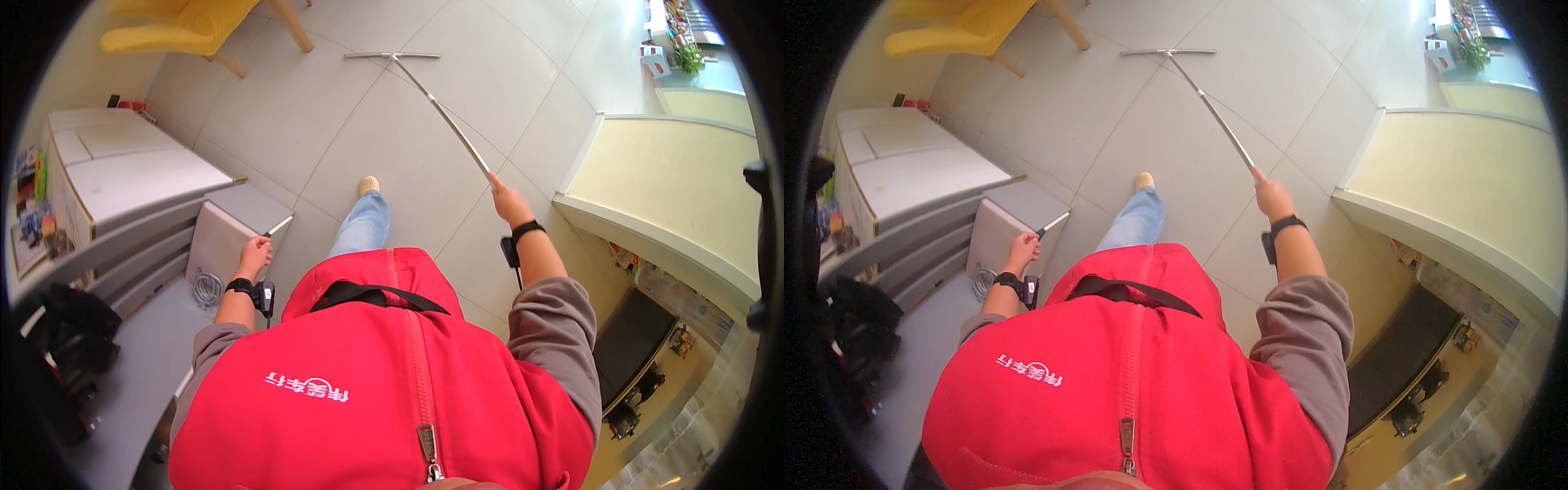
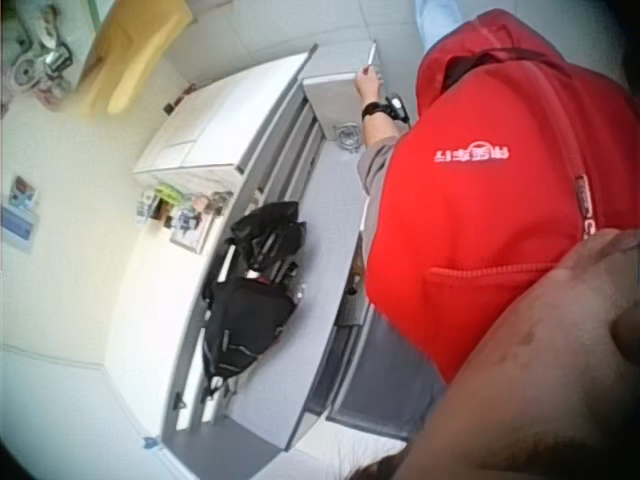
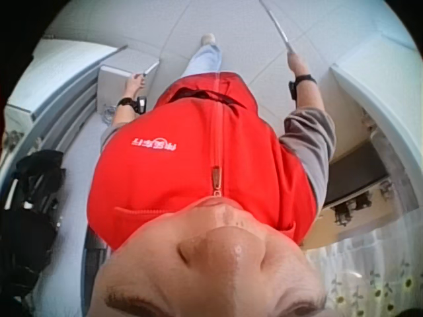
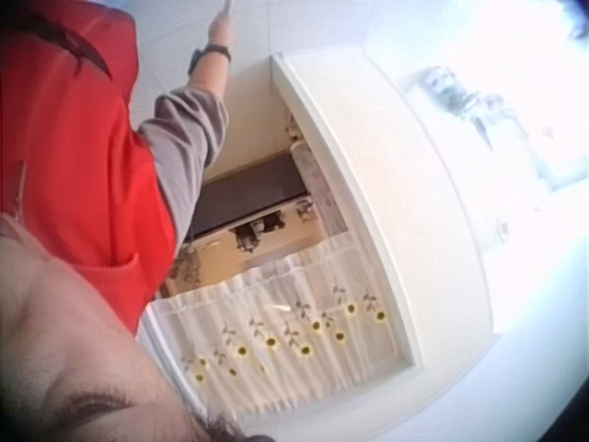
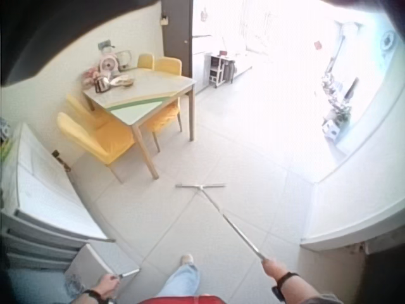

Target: The person handles a small blue cap and a flexible metal hose in a bathroom, then moves to the living area and uses a squeegee to wipe the tiled floor. The person places the hose and cap into a plastic bag and carries the squeegee across the room.

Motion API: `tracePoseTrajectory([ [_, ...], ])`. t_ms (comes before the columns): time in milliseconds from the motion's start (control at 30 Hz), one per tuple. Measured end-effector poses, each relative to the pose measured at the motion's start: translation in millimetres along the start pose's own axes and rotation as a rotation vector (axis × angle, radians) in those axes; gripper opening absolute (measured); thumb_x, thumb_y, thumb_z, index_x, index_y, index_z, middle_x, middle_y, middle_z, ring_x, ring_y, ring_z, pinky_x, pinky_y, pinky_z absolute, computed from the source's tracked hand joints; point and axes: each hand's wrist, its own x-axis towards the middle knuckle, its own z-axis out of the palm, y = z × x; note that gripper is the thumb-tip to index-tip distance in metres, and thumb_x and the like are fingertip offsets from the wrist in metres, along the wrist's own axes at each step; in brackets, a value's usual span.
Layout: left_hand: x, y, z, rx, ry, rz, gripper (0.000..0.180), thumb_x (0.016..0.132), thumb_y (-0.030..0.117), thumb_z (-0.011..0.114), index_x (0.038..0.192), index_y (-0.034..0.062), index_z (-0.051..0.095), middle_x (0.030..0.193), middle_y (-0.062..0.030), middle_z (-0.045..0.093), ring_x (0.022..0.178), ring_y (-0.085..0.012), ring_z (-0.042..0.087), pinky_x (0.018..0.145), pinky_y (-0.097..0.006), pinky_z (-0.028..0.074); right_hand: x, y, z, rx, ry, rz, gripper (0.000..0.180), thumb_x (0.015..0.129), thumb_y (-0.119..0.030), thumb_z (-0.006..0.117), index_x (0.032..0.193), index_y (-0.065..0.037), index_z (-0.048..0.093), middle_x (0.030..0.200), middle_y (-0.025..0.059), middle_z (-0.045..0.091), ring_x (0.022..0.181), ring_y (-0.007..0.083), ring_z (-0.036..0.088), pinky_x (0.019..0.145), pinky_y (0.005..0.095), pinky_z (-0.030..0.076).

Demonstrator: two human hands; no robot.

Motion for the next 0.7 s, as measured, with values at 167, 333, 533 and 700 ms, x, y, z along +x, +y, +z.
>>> tracePoseTrajectory([
  [167, 51.1, 93.5, -9.9, 0.146, -0.076, 0.007, 0.016, 0.087, 0.013, 0.053, 0.099, 0.003, 0.058, 0.076, -0.0052, 0.06, 0.058, -0.011, 0.055, 0.046, -0.025, 0.047, -169.3, 41.4, 31.9, 0.036, -0.282, 0.368, 0.045, 0.094, -0.027, 0.037, 0.138, -0.034, 0.027, 0.083, 0.0239, 0.061, 0.076, 0.0419, 0.06, 0.066, 0.0526, 0.047],
  [333, 102.6, 186.0, 22.9, 0.221, -0.159, 0.123, 0.019, 0.086, 0.015, 0.052, 0.1, 0.003, 0.059, 0.077, -0.0058, 0.061, 0.059, -0.0122, 0.056, 0.047, -0.026, 0.047, -423.5, 34.0, 2.4, 0.181, -0.462, 0.613, 0.045, 0.094, -0.031, 0.038, 0.138, -0.034, 0.027, 0.078, 0.0245, 0.061, 0.07, 0.0427, 0.06, 0.062, 0.0518, 0.047],
  [533, 130.3, 269.1, 91.8, 0.217, -0.244, 0.261, 0.018, 0.085, 0.014, 0.052, 0.098, 0.0031, 0.058, 0.078, -0.0046, 0.06, 0.058, -0.0111, 0.054, 0.047, -0.027, 0.046, -480.2, -15.0, -75.0, 0.481, -0.256, 0.832, 0.035, 0.092, -0.024, 0.05, 0.125, -0.012, 0.05, 0.081, 0.0264, 0.06, 0.073, 0.0415, 0.06, 0.061, 0.0425, 0.047],
  [700, 127.8, 297.0, 147.3, 0.195, -0.212, 0.286, 0.012, 0.086, 0.012, 0.052, 0.09, 0.0033, 0.059, 0.068, -0.0043, 0.059, 0.051, -0.0124, 0.054, 0.043, -0.028, 0.045, -371.2, 22.8, -47.7, 0.638, 0.069, 0.67, 0.036, 0.092, -0.023, 0.05, 0.125, -0.009, 0.05, 0.092, 0.0266, 0.059, 0.082, 0.0396, 0.06, 0.068, 0.0408, 0.048],
])
